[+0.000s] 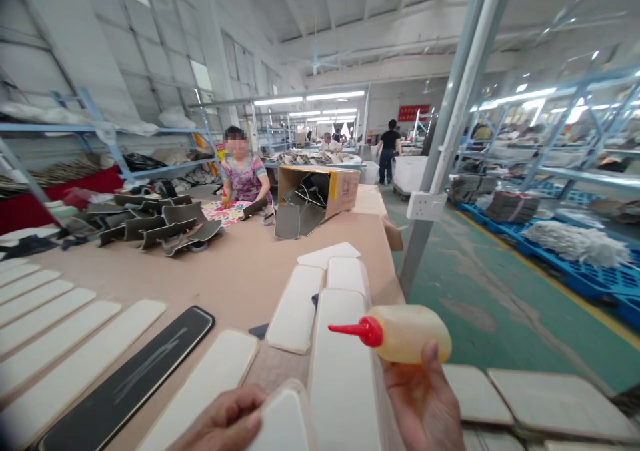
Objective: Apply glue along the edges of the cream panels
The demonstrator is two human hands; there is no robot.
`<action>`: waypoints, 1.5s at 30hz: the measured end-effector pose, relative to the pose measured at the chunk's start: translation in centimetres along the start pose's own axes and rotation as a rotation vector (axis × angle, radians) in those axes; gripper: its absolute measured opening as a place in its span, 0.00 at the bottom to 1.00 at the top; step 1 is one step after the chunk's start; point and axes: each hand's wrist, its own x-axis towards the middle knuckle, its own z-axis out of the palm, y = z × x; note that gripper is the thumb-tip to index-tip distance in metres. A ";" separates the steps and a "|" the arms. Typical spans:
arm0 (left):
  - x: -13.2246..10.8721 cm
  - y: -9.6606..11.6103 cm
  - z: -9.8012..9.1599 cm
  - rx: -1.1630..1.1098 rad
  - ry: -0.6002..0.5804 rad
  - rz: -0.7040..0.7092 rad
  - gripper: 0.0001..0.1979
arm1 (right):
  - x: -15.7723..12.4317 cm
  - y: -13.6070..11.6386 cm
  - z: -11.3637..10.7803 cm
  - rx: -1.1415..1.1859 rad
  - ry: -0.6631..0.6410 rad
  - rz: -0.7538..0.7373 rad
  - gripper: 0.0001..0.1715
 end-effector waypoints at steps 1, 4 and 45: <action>0.5 -0.9 0.6 0.022 -0.042 0.010 0.32 | -0.2 0.1 0.4 0.039 0.062 0.029 0.28; 0.8 -2.1 1.2 0.246 -0.078 0.064 0.33 | -0.4 0.5 1.4 0.042 0.104 0.008 0.35; -2.7 -1.2 8.6 0.150 -0.220 0.059 0.30 | -6.1 -9.0 -1.9 -0.284 0.076 -0.134 0.37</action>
